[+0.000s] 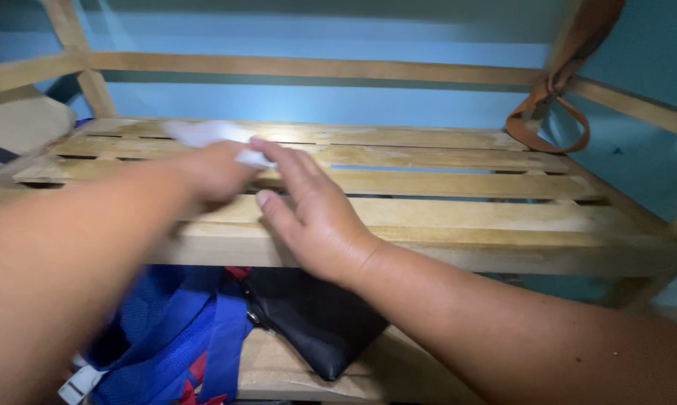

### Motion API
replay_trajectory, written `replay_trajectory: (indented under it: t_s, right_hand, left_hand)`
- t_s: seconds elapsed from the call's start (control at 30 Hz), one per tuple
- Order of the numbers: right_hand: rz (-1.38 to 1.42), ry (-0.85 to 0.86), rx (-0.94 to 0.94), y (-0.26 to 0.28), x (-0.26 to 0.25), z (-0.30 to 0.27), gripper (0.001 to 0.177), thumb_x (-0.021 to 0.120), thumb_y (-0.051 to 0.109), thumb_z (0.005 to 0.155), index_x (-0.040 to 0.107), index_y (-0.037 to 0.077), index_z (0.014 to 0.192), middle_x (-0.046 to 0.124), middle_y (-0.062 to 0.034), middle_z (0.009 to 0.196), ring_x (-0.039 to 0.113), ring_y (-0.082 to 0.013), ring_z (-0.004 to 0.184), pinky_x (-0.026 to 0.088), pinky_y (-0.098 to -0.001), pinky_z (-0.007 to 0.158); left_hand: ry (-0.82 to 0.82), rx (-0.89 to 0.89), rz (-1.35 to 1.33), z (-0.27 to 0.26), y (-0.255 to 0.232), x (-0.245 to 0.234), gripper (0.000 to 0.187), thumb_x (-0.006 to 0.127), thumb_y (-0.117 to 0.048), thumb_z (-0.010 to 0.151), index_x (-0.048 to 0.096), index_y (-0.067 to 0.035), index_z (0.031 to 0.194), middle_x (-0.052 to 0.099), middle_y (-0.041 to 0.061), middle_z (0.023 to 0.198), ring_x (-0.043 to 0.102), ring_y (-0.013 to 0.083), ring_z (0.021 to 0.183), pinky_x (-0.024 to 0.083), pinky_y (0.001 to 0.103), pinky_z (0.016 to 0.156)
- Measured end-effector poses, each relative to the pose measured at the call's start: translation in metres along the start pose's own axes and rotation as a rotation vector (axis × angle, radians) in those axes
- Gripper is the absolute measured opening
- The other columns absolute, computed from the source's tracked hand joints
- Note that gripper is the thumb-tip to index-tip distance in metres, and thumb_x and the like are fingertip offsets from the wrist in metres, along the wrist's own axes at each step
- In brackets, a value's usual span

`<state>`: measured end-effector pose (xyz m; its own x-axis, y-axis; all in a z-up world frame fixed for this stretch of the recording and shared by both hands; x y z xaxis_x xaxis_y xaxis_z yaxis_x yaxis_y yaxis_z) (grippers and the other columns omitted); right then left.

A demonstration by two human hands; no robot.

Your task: The person wipes a wooden slatted shelf with a white towel. They then move to a sink, rinse the towel under running water, and wring it out. Finally, they return to the shelf and continue wiping the surface with the damp towel.

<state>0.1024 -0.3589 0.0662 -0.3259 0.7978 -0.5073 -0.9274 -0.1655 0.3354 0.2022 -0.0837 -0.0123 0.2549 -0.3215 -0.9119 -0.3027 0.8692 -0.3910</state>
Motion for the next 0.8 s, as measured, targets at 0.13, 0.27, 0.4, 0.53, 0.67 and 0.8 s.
replay_trajectory:
  t_s: [0.13, 0.27, 0.4, 0.53, 0.67, 0.8]
  right_hand:
    - [0.09, -0.248, 0.224, -0.037, -0.013, 0.005, 0.062, 0.059, 0.014, 0.096, 0.037, 0.011, 0.155, 0.05, -0.0198, 0.147, 0.058, -0.0356, 0.125, 0.048, -0.0404, 0.108]
    - [-0.028, -0.359, 0.365, -0.067, -0.027, 0.003, 0.063, 0.06, 0.012, 0.094, 0.036, 0.009, 0.153, 0.05, -0.0194, 0.142, 0.056, -0.0297, 0.122, 0.048, -0.0381, 0.103]
    - [-0.054, -0.274, 0.28, -0.075, -0.039, 0.017, 0.058, 0.065, 0.012, 0.097, 0.043, 0.006, 0.15, 0.055, -0.0174, 0.138, 0.056, -0.0252, 0.119, 0.049, -0.0377, 0.099]
    - [0.261, -0.086, 0.631, -0.104, -0.065, 0.013, 0.047, 0.065, 0.019, 0.094, 0.057, 0.007, 0.138, 0.065, -0.0108, 0.116, 0.062, -0.0188, 0.096, 0.056, -0.0305, 0.078]
    - [0.253, 0.273, 0.747, -0.088, -0.054, -0.006, 0.043, 0.061, 0.038, 0.095, 0.073, 0.005, 0.121, 0.076, -0.0082, 0.1, 0.067, -0.0172, 0.087, 0.056, -0.0317, 0.075]
    - [-0.37, 0.515, 0.576, -0.067, -0.033, -0.003, 0.054, 0.069, 0.054, 0.087, 0.073, 0.007, 0.115, 0.076, -0.0167, 0.102, 0.069, -0.0274, 0.093, 0.054, -0.0393, 0.085]
  left_hand:
    - [0.081, 0.263, -0.05, -0.03, -0.128, 0.03, 0.032, 0.066, -0.023, 0.088, 0.073, -0.013, 0.117, 0.076, 0.014, 0.117, 0.072, 0.0308, 0.108, 0.052, 0.041, 0.096]
    - [0.008, 0.254, -0.134, -0.056, -0.133, 0.007, 0.036, 0.058, -0.031, 0.095, 0.07, -0.019, 0.127, 0.073, 0.015, 0.117, 0.067, 0.0312, 0.106, 0.05, 0.042, 0.095]
    - [0.172, 0.117, -0.201, -0.077, -0.148, 0.023, 0.039, 0.059, -0.034, 0.094, 0.073, -0.011, 0.123, 0.079, 0.019, 0.114, 0.074, 0.0353, 0.104, 0.056, 0.046, 0.093]
    - [0.014, 0.572, -0.113, -0.138, -0.214, 0.031, 0.051, 0.069, -0.043, 0.091, 0.067, -0.012, 0.132, 0.059, 0.021, 0.135, 0.052, 0.0361, 0.125, 0.039, 0.045, 0.105]
    - [0.258, 0.38, -0.71, -0.137, -0.192, 0.01, 0.054, 0.072, -0.05, 0.082, 0.072, -0.018, 0.126, 0.075, 0.008, 0.126, 0.067, 0.0219, 0.121, 0.047, 0.035, 0.106]
    - [-0.113, 0.252, -0.6, -0.125, -0.089, -0.046, 0.04, 0.074, -0.038, 0.089, 0.081, -0.019, 0.124, 0.079, 0.004, 0.106, 0.057, 0.0199, 0.079, 0.046, 0.039, 0.068]
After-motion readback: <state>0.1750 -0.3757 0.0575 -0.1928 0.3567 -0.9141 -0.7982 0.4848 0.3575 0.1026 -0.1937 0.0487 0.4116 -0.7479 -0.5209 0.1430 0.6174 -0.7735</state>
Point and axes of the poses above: each hand's wrist, its own z-axis towards the middle knuckle, its own x-axis out of the palm, y = z × x, the point moved 10 cm from there along z, towards the middle knuckle
